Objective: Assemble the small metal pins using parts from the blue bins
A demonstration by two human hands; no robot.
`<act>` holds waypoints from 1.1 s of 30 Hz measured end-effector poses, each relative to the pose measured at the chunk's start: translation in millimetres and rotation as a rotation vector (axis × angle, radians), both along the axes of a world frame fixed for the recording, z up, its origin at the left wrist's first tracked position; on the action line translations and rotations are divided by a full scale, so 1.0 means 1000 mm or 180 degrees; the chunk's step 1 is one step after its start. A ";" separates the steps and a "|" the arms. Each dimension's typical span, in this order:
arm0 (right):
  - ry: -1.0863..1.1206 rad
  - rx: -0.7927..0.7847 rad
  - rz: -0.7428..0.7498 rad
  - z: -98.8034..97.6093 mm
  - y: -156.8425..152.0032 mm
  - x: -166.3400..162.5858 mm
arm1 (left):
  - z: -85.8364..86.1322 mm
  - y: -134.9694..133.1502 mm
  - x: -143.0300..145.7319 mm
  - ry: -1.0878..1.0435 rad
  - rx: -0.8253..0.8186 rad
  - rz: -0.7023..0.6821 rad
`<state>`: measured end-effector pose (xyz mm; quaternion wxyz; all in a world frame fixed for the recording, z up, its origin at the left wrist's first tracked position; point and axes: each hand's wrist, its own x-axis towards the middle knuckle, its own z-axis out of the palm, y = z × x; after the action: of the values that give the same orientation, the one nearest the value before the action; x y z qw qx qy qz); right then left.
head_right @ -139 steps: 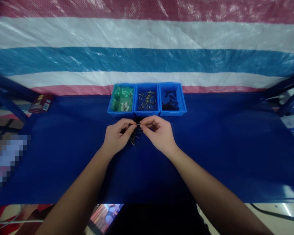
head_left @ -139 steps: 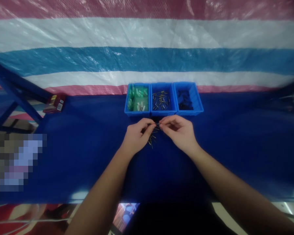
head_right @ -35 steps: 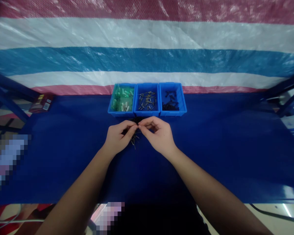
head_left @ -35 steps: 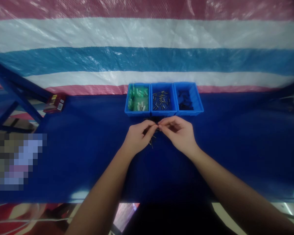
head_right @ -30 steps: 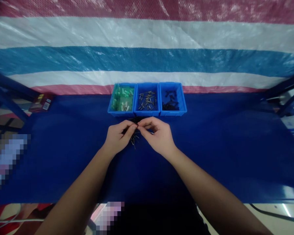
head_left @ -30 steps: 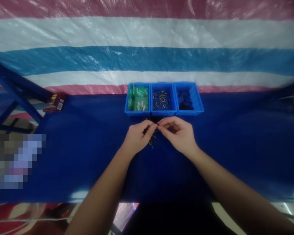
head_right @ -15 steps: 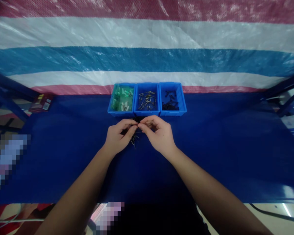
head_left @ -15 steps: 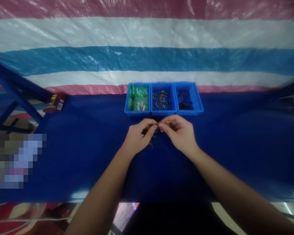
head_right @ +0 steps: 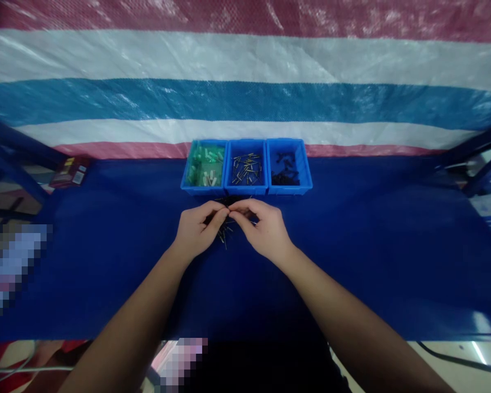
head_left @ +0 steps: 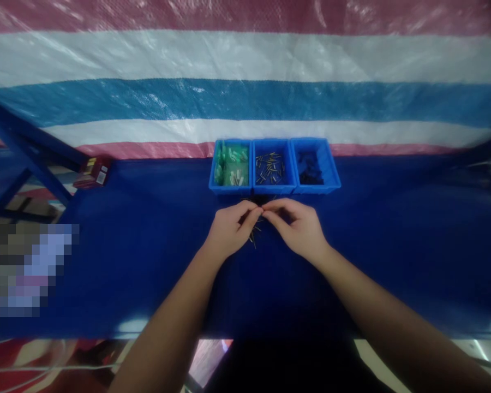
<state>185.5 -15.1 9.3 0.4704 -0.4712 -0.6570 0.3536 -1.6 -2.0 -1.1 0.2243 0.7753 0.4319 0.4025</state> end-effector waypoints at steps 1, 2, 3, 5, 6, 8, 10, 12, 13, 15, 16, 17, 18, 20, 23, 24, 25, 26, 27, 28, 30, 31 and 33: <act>-0.0159 0.0125 0.0049 0.000 0.000 0.000 | 0.000 0.000 0.000 0.0023 0.0045 -0.0001; -0.0312 0.0259 0.0106 0.000 0.000 0.001 | 0.001 0.001 0.000 0.0040 0.0093 -0.0014; -0.0440 0.0386 0.0153 0.000 0.000 0.001 | 0.001 0.001 0.000 0.0053 0.0143 -0.0029; -0.0608 0.0606 0.0180 0.001 0.000 0.001 | 0.000 0.002 0.000 0.0085 0.0230 -0.0046; -0.0649 0.0696 0.0155 0.001 0.000 0.001 | -0.001 0.002 0.000 0.0101 0.0274 -0.0038; -0.0702 0.0826 0.0081 0.001 -0.001 0.000 | -0.003 0.003 0.000 0.0152 0.0351 -0.0012; -0.0740 0.0939 0.0052 0.001 -0.002 0.000 | -0.005 0.004 -0.001 0.0223 0.0418 -0.0010; -0.0768 0.1036 0.0063 0.002 -0.003 0.000 | -0.007 0.005 -0.002 0.0281 0.0478 -0.0025; -0.0784 0.1062 0.0063 0.002 -0.003 0.000 | -0.008 0.005 -0.002 0.0297 0.0495 -0.0032; -0.0829 0.1061 0.0025 0.003 -0.003 0.000 | -0.007 0.004 -0.002 0.0266 0.0474 -0.0068; -0.0850 0.1038 -0.0020 0.003 -0.003 0.000 | -0.006 0.004 -0.002 0.0236 0.0433 -0.0086; -0.0860 0.0989 -0.0068 0.004 -0.003 0.000 | -0.005 0.003 -0.001 0.0209 0.0386 -0.0091; -0.0841 0.0911 -0.0113 0.004 -0.003 0.000 | -0.004 0.002 -0.001 0.0174 0.0318 -0.0089; -0.0622 0.0628 -0.0212 0.005 -0.002 0.000 | -0.002 0.000 0.001 0.0082 0.0200 -0.0033; 0.0156 -0.0022 -0.0232 0.005 0.000 -0.001 | 0.000 -0.002 0.003 0.0034 0.0052 0.0020; 0.0417 -0.0216 -0.0188 0.005 0.000 -0.002 | -0.001 -0.003 0.004 0.0045 0.0034 0.0029; 0.0625 -0.0374 -0.0117 0.005 0.001 -0.002 | -0.001 -0.003 0.004 0.0055 0.0038 0.0034; 0.0763 -0.0488 -0.0036 0.004 0.001 -0.002 | -0.002 -0.003 0.004 0.0058 0.0054 0.0032; 0.0832 -0.0564 0.0034 0.004 0.002 -0.001 | -0.002 -0.003 0.004 0.0049 0.0072 0.0030; 0.0839 -0.0604 0.0078 0.004 0.002 -0.001 | -0.002 -0.003 0.004 0.0031 0.0085 0.0027; 0.0669 -0.0582 0.0080 0.004 0.002 0.000 | -0.003 -0.003 0.003 0.0003 0.0082 0.0031; 0.0517 -0.0537 0.0052 0.005 0.002 0.000 | -0.003 -0.003 0.003 0.0000 0.0074 0.0046; 0.0233 -0.0447 -0.0003 0.007 0.001 0.000 | -0.003 -0.003 0.002 0.0016 0.0049 0.0070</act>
<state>185.9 -14.5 16.2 0.4601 -0.4901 -0.6127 0.4156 0.4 -4.7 -3.7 0.2128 0.7732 0.4379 0.4063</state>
